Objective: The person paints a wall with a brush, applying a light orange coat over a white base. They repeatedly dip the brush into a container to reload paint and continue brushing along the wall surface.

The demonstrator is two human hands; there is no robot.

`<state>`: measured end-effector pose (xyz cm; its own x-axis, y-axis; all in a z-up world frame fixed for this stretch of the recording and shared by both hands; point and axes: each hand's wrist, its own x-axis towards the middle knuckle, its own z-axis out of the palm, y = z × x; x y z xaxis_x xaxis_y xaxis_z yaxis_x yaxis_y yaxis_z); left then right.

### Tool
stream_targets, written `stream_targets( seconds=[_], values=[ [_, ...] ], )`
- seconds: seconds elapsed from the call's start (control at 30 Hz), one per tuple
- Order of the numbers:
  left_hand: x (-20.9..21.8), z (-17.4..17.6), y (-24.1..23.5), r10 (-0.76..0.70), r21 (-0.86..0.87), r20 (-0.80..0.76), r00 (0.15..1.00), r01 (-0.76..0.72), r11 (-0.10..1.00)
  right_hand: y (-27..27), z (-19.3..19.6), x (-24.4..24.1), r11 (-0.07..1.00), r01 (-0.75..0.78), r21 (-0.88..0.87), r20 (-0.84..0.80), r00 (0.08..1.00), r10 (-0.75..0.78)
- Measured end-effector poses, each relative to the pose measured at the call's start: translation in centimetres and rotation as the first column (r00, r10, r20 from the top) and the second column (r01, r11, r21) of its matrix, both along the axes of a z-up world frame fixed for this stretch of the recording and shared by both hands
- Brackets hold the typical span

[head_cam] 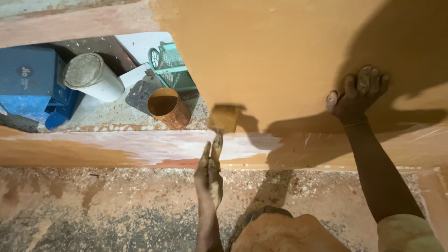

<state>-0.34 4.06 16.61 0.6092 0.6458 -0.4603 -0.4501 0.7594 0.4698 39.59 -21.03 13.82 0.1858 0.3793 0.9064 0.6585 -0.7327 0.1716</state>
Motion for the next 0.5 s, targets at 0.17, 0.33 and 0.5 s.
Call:
stream_targets(
  seconds=[0.17, 0.33, 0.5],
  values=[
    [-0.5, 7.0, -2.2, 0.109, 0.964, 0.041, 0.993, -0.068, 0.258, 0.0, 0.0, -0.3, 1.000, 0.029, -0.007, -0.116, 0.993, -0.030],
    [5.5, 3.1, -2.0, -0.028, 0.955, 0.162, 0.986, -0.150, 0.256, -0.3, 0.4, -0.7, 0.999, 0.025, -0.024, -0.052, 0.998, -0.027],
    [5.7, -10.2, -5.3, -0.197, 0.642, -0.057, 0.979, 0.187, 0.743, -0.1, 0.3, -0.4, 1.000, 0.005, -0.007, -0.089, 0.996, -0.006]
  ],
)
